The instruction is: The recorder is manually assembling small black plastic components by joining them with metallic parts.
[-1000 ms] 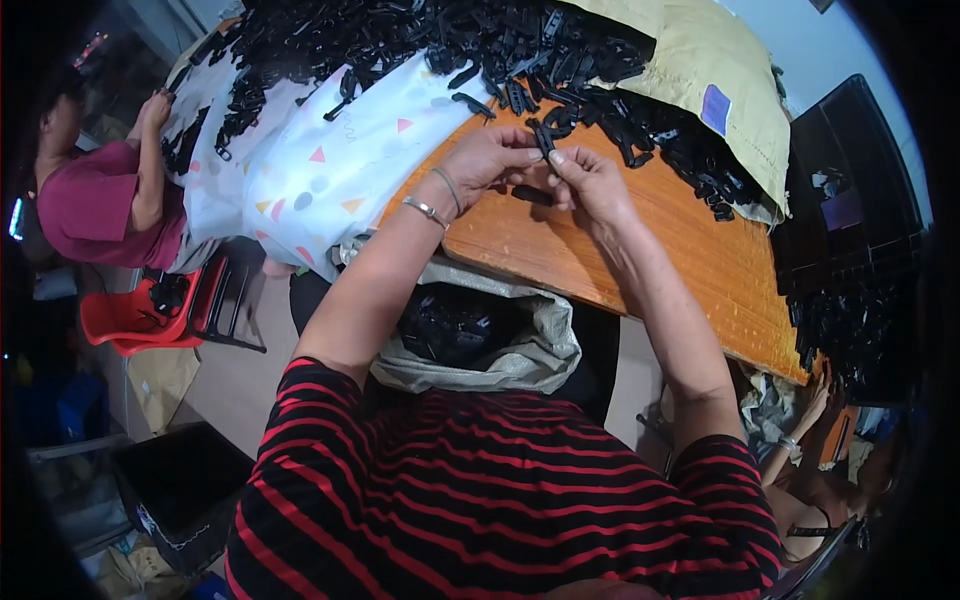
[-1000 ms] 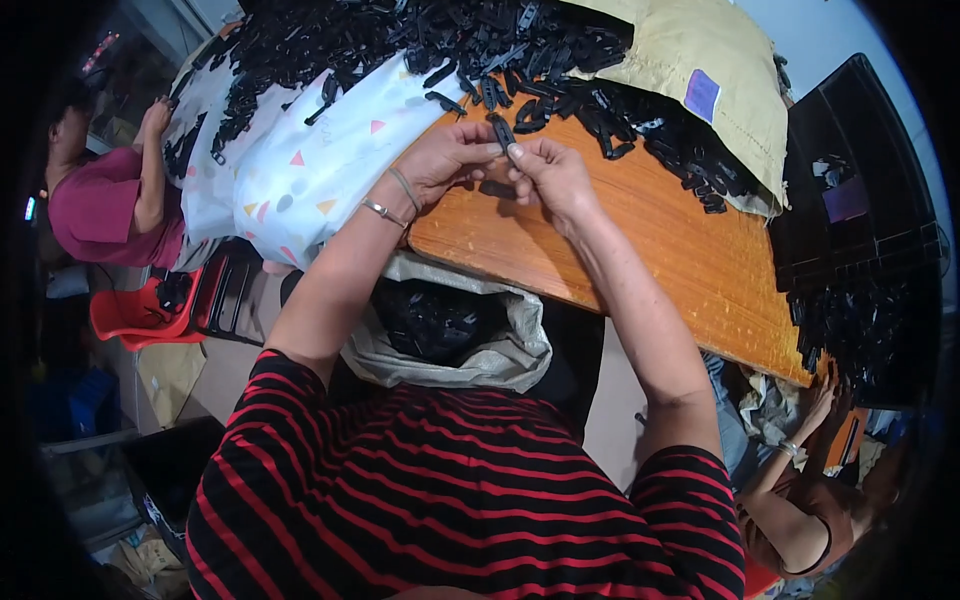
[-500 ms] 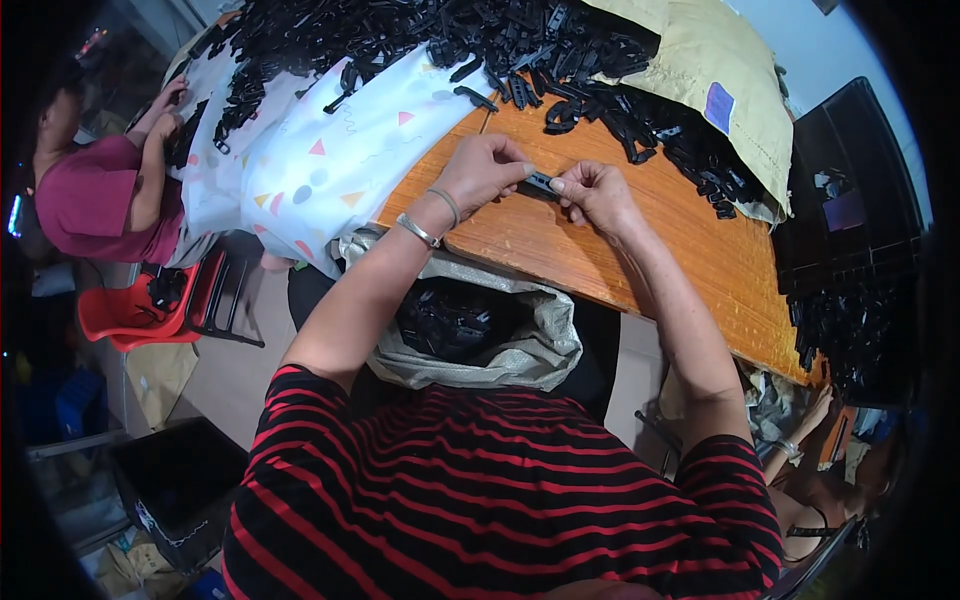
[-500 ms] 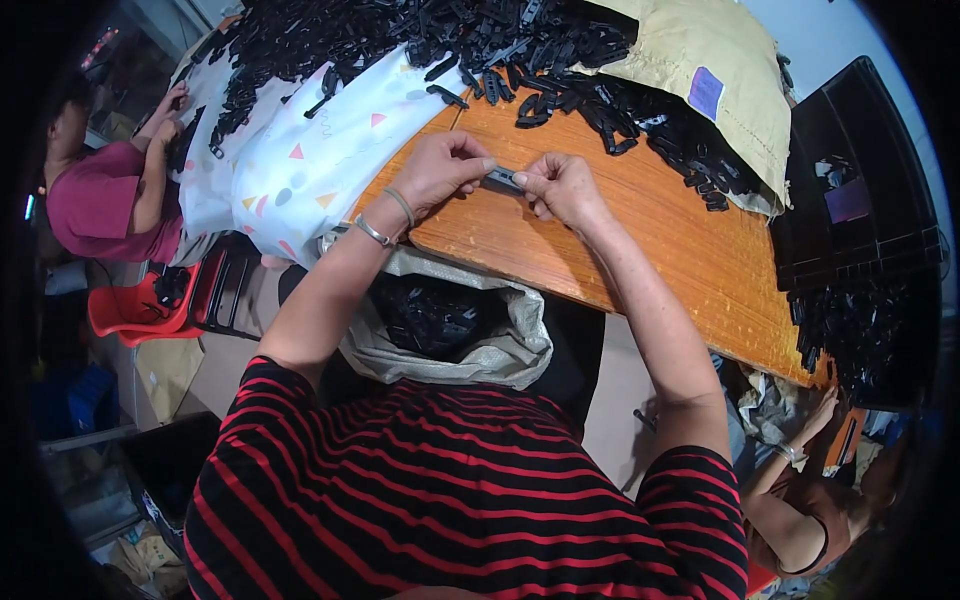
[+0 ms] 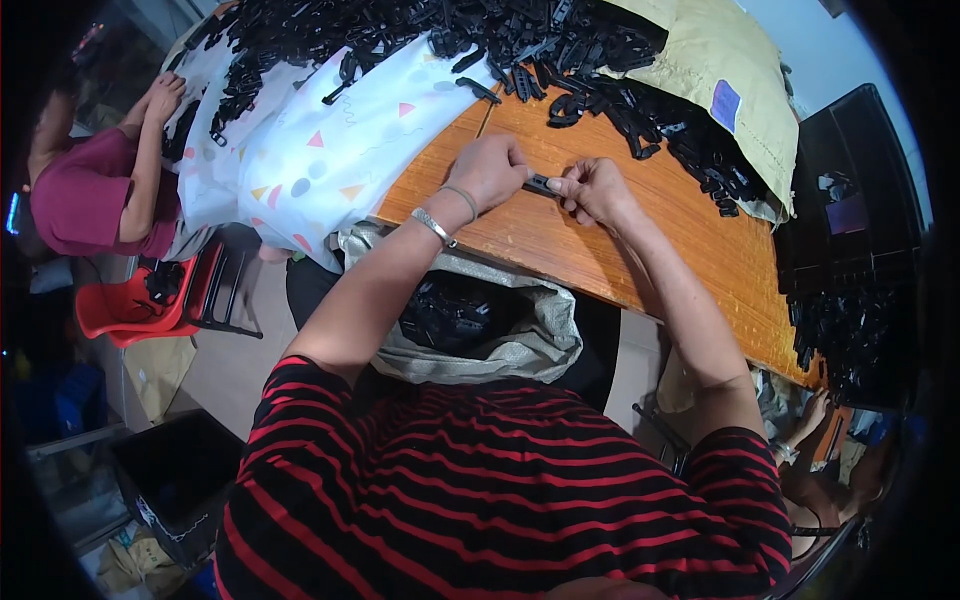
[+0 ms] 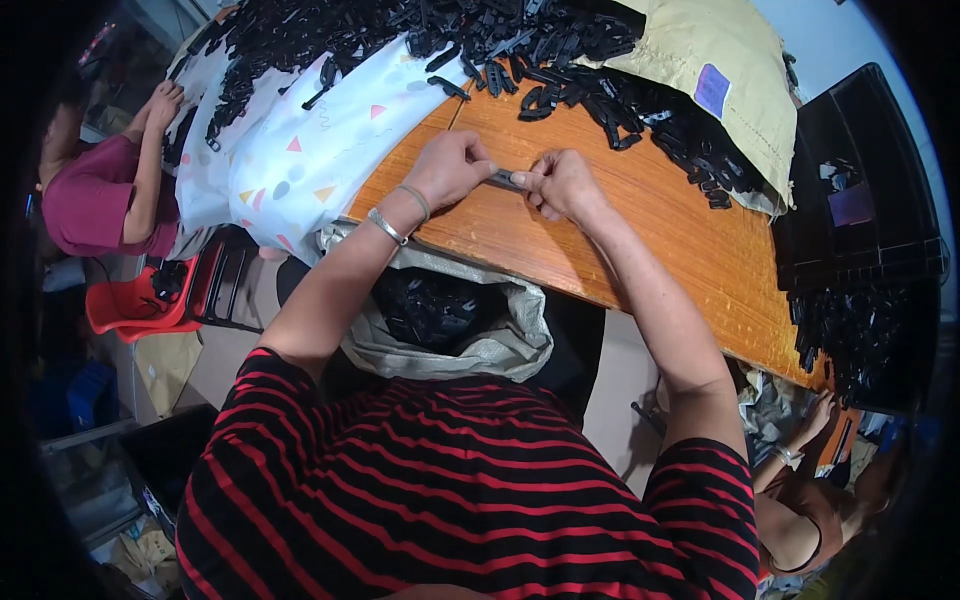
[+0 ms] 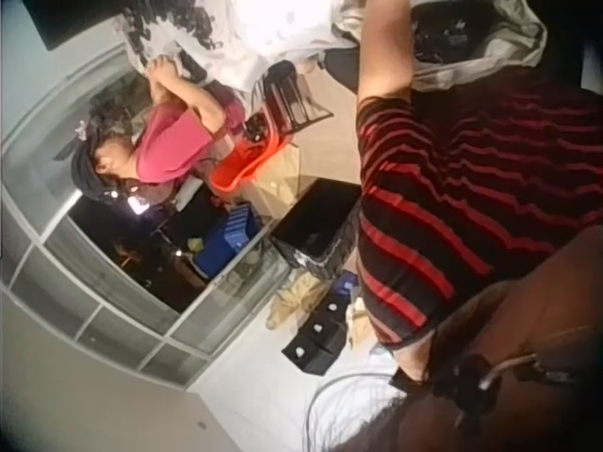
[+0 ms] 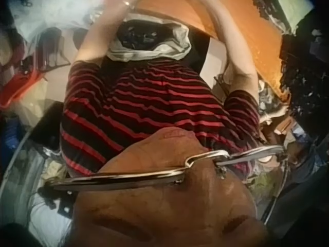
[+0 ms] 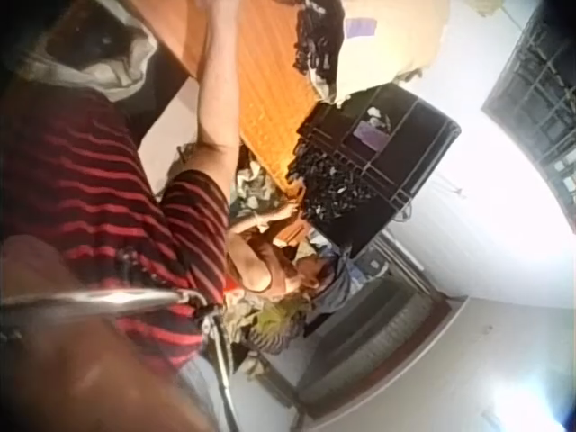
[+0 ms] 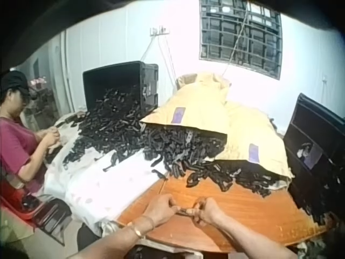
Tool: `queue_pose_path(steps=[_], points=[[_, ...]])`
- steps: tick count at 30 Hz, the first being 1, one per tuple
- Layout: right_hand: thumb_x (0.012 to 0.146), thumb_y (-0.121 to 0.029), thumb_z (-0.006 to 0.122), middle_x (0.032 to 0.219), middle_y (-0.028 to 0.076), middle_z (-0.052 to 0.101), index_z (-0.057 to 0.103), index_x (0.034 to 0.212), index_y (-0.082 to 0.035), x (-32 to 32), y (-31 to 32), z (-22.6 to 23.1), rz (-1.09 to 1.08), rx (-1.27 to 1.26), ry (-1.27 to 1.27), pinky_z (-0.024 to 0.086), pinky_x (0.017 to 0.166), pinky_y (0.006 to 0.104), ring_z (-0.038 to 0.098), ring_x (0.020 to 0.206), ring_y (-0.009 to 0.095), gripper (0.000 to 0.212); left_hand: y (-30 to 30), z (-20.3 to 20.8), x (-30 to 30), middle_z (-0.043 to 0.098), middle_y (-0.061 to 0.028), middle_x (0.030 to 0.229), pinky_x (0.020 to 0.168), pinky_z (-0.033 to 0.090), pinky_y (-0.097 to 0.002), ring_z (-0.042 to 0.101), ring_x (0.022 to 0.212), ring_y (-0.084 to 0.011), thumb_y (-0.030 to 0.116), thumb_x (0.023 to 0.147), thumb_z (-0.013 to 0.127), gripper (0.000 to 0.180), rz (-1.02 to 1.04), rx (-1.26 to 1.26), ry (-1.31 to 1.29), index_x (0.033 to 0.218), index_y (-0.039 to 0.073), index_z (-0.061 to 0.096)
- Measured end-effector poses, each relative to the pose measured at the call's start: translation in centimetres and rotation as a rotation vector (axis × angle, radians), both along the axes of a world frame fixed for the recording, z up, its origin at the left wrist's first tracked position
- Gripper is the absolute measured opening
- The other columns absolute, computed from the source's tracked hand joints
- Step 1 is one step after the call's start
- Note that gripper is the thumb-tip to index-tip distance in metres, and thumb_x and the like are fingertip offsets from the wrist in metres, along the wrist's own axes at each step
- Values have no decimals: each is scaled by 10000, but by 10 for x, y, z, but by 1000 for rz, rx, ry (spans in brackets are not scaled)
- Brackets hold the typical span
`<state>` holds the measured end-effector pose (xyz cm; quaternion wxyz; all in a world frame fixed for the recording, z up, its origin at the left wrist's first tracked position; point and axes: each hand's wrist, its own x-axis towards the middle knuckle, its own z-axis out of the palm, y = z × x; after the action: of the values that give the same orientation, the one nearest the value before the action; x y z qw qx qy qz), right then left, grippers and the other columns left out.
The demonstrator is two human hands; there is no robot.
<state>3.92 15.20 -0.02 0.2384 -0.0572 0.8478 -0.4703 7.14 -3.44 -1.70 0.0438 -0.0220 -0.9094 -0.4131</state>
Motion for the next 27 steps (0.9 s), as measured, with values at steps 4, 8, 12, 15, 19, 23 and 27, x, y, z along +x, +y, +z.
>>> queue_pose_path(steps=[4,8,12,15,19,23,27], points=[[806,-222,743,564,73,595,558,712,-17,0,-3,4,16,40,9,396,363,263,528,415,129,291,-6,-2,-5,631,-107,671,633,487,-321,602,620,-198,192,732,714,207,10,11,-40,725,4,628],[814,-235,736,560,73,594,567,703,-17,21,2,6,91,27,3,395,375,251,527,417,124,297,-23,9,14,671,-153,797,710,501,-362,642,749,-306,221,746,700,187,-243,-15,-240,773,41,659],[805,-241,740,584,73,606,583,701,-14,29,6,11,342,-66,-55,408,415,243,542,450,104,295,-50,19,23,665,-146,833,735,499,-353,631,785,-307,209,757,682,181,-385,87,-159,822,41,661],[780,-196,733,669,93,620,604,774,-15,-2,-1,15,257,35,238,472,493,315,603,537,186,222,-52,27,0,621,-114,856,717,485,-306,604,749,-195,117,766,672,221,-61,-70,110,956,10,638],[777,-148,685,864,128,588,619,898,-61,-50,-10,3,202,435,1033,501,643,398,618,739,324,163,-54,12,-45,566,-103,961,791,479,-361,555,935,-290,24,731,661,259,45,-368,611,987,60,643],[784,-144,666,972,143,561,624,936,-78,-59,-13,-2,262,549,975,496,696,440,610,791,357,171,-64,0,-67,578,-74,930,778,472,-373,546,950,-279,36,716,689,151,29,-478,536,854,67,635],[793,-154,666,942,147,578,623,923,-65,-48,-9,-5,260,490,928,491,703,432,609,798,362,163,-65,1,-66,584,-66,847,739,467,-379,564,903,-274,72,720,699,112,-25,-529,481,782,69,606]])
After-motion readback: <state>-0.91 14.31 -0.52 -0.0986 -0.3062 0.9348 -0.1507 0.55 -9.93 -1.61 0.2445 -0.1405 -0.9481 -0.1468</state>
